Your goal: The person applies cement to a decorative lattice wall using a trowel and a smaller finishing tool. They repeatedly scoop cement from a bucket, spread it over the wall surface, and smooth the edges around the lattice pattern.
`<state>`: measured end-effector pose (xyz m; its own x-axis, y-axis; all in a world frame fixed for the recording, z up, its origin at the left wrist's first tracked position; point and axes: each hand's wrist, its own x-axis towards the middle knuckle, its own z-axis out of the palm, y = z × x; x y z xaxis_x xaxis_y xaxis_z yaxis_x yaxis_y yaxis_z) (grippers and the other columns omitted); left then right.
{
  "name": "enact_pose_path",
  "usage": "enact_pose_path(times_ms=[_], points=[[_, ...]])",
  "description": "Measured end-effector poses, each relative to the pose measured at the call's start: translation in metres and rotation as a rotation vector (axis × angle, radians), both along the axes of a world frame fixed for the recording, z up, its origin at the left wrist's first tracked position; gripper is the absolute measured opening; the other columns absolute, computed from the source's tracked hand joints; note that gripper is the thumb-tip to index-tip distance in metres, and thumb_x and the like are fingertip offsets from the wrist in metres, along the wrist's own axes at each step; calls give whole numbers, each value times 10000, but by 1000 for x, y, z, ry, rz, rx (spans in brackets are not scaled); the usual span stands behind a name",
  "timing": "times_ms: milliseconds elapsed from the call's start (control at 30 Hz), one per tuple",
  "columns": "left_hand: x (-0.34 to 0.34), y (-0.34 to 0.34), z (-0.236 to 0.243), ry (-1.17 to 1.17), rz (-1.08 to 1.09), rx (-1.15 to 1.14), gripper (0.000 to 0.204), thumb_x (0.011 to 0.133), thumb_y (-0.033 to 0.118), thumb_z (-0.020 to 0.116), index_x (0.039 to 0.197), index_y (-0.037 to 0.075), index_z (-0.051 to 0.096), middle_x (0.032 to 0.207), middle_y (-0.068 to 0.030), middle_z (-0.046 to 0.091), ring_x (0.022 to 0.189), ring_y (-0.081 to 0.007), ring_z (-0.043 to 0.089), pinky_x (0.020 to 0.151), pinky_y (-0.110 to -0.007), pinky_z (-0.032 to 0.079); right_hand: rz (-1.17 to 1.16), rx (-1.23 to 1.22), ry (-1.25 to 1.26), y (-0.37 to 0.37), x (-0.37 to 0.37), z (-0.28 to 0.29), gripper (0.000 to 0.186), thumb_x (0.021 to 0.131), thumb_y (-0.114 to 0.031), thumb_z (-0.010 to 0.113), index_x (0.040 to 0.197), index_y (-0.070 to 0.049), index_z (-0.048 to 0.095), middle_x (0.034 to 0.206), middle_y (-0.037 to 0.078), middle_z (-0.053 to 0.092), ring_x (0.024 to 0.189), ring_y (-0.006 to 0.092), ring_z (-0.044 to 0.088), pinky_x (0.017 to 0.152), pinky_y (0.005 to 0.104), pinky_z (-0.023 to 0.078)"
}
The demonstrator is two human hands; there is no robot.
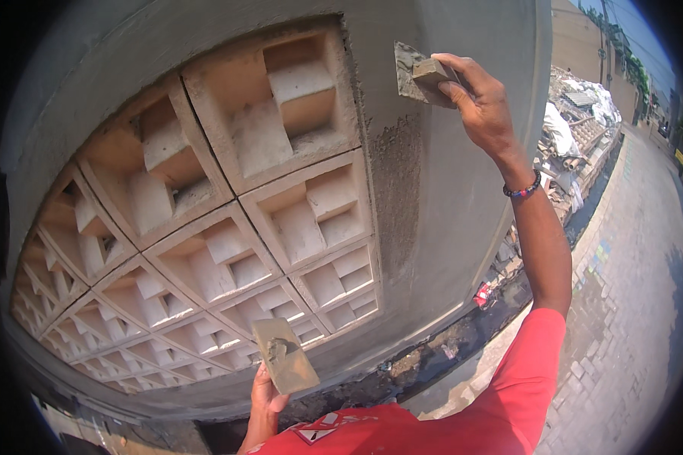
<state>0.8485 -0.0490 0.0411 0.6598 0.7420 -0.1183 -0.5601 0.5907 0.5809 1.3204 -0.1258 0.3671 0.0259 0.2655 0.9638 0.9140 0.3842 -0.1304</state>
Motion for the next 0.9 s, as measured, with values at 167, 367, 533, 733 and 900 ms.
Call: enact_pose_path(times_ms=[167,367,533,733,900], points=[[2,-3,3,5,12,6,729,757,207,754,1376,119,381,1275,-72,526,1157,-264,534,963,-446,462,-77,125,24,12,21,134,339,844,57,503,1170,-1,574,1089,101,640,968,186,595,833,306,486],[0,-7,-5,-48,32,-41,648,781,176,718,1340,92,403,1246,-82,544,1127,-265,553,953,-442,468,234,-70,58,40,24,122,291,828,-18,541,1115,-12,589,1047,130,653,960,245,615,858,341,484],[-4,-6,-4,5,11,-64,737,752,205,761,1374,116,375,1273,-71,526,1150,-262,540,964,-446,462,-100,-125,-217,25,20,-9,400,803,72,585,1147,-126,627,1094,52,633,1043,207,567,904,327,473],[8,-7,9,-4,-52,-28,755,751,233,765,1381,113,365,1293,-78,522,1166,-253,536,978,-436,454,-87,-306,-137,7,-1,-133,400,764,64,595,1140,-72,616,1046,97,629,973,256,577,824,341,484],[13,-5,17,-109,-84,10,742,766,231,755,1380,99,360,1298,-72,516,1173,-234,530,988,-401,448,357,-472,768,-14,-86,-187,376,862,-72,610,1216,35,545,1023,114,638,807,136,601,620,242,500]])
